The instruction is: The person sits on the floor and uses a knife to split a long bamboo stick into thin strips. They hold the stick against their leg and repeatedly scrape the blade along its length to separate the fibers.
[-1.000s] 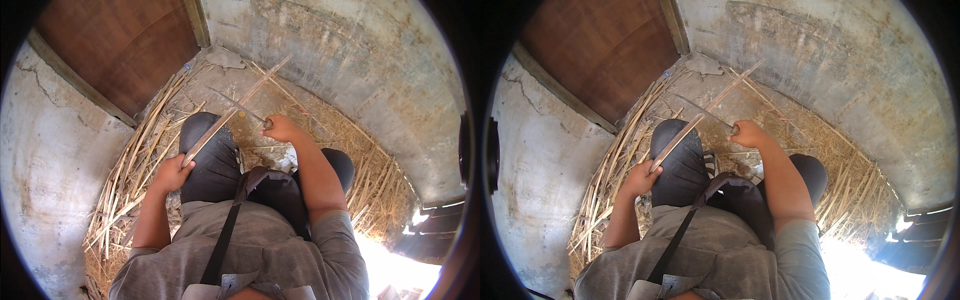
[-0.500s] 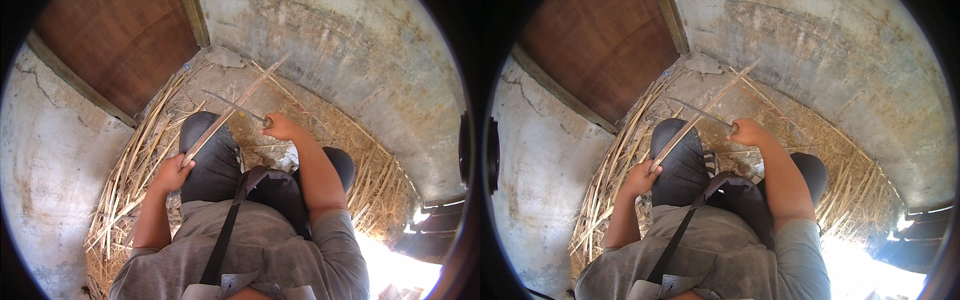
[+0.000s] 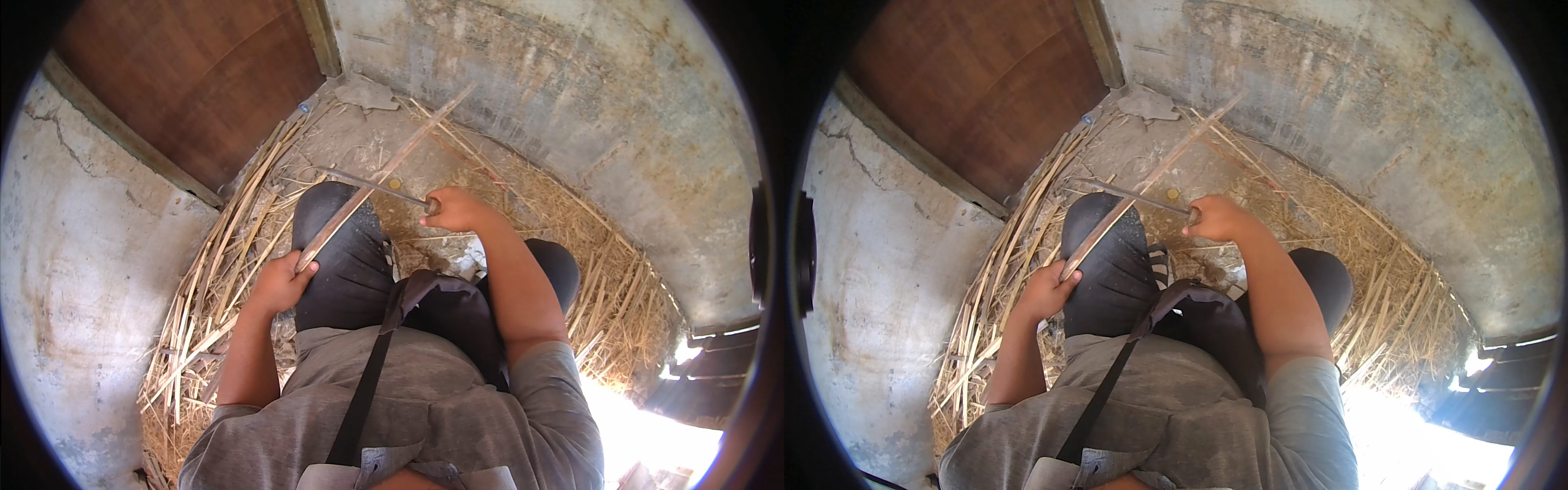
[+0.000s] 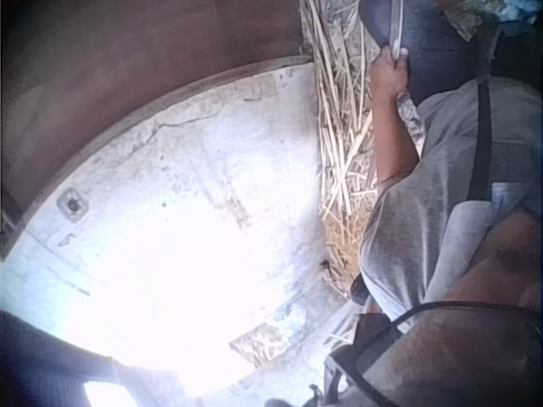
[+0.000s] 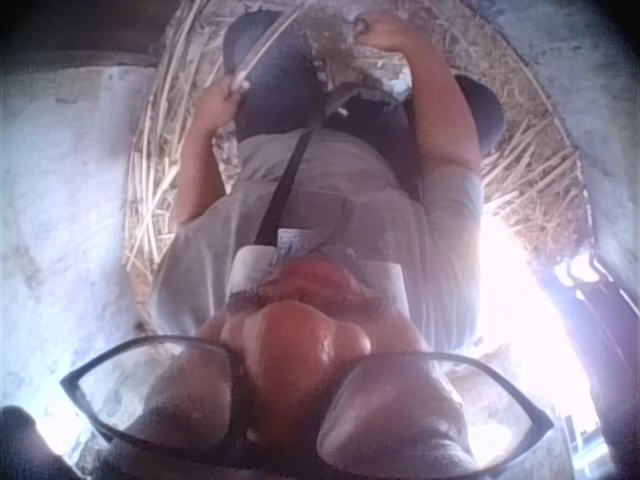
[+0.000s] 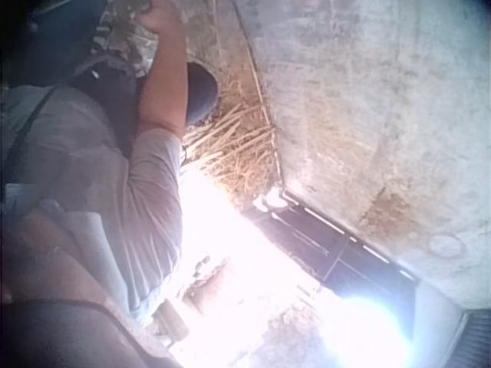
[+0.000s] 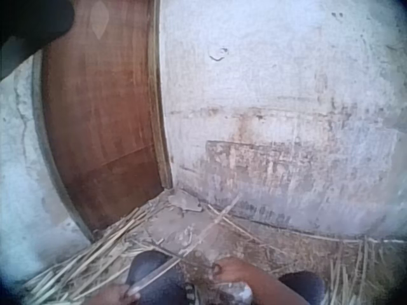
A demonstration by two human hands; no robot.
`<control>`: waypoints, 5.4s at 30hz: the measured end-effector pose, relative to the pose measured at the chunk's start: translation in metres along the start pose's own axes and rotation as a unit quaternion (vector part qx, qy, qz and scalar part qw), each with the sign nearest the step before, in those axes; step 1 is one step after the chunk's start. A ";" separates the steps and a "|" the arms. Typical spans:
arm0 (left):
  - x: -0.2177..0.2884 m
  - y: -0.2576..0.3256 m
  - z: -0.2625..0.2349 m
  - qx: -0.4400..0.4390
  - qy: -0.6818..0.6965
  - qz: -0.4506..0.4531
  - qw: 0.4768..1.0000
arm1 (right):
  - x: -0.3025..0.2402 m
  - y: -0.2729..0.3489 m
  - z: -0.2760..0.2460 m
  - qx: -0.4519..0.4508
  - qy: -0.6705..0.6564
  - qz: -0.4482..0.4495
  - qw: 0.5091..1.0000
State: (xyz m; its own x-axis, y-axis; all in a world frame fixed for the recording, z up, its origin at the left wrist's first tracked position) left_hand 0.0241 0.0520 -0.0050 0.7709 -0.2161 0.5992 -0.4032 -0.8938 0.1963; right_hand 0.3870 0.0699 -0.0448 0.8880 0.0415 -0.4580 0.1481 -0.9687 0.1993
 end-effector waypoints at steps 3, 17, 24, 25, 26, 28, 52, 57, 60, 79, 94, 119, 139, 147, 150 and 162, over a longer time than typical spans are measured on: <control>0.003 -0.001 -0.001 -0.002 -0.021 0.008 1.000 | 0.035 -0.003 -0.001 0.038 -0.042 0.054 0.997; -0.002 -0.002 0.001 -0.007 -0.011 0.003 1.000 | -0.019 -0.003 0.010 -0.011 0.004 -0.052 0.999; -0.001 -0.004 -0.001 -0.015 -0.014 0.004 1.000 | 0.058 0.003 -0.005 0.110 -0.056 0.123 0.985; 0.000 -0.004 -0.001 -0.013 -0.009 0.005 1.000 | 0.064 0.004 -0.004 0.107 -0.058 0.135 0.983; 0.001 -0.003 -0.001 -0.011 -0.004 0.006 1.000 | 0.064 0.005 -0.007 0.104 -0.061 0.144 0.982; 0.001 -0.001 -0.001 -0.007 0.003 0.004 1.000 | 0.039 0.008 -0.015 0.056 -0.042 0.115 0.991; -0.001 -0.002 0.000 -0.004 -0.015 0.005 1.000 | 0.035 0.002 -0.002 0.040 -0.117 0.118 0.985; 0.001 -0.002 0.000 -0.011 -0.001 -0.003 1.000 | -0.004 -0.004 0.019 -0.018 -0.028 -0.002 0.999; -0.002 -0.001 0.002 -0.002 0.009 0.006 1.000 | -0.004 -0.008 0.021 -0.034 -0.023 -0.002 0.999; 0.004 0.000 0.000 0.003 -0.002 0.001 1.000 | 0.032 0.003 0.009 0.002 -0.191 0.155 0.969; 0.000 0.000 0.002 -0.003 0.015 -0.015 1.000 | 0.024 0.004 0.003 0.010 -0.093 0.094 0.991; -0.004 -0.003 0.004 -0.005 0.022 -0.006 1.000 | 0.033 -0.004 0.014 0.017 -0.107 0.082 0.991; -0.002 -0.003 0.003 -0.011 0.004 -0.017 1.000 | 0.019 0.002 0.003 0.016 -0.027 0.052 0.998; -0.002 -0.001 0.001 -0.008 -0.006 -0.011 1.000 | -0.003 -0.006 0.009 -0.013 -0.011 -0.001 1.000; 0.001 -0.002 -0.001 -0.004 -0.004 -0.001 1.000 | 0.036 -0.002 0.001 0.052 -0.056 0.083 0.994; 0.002 -0.001 -0.001 -0.008 -0.005 -0.007 1.000 | -0.011 -0.005 0.028 -0.063 -0.035 -0.033 0.997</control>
State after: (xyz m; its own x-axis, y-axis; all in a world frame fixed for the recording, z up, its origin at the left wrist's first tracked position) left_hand 0.0256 0.0524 -0.0031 0.7814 -0.2065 0.5888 -0.3991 -0.8908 0.2173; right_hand 0.3642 0.0672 -0.0650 0.8422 0.0831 -0.5327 0.2634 -0.9255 0.2721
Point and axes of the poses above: each hand's wrist, its own y-axis away from the middle knuckle, its own z-axis out of the palm, x = y × z, the point moved 7 cm from there along -y, towards the middle knuckle, and after that the axes turned 6 degrees about y, right-handed, at the moved point
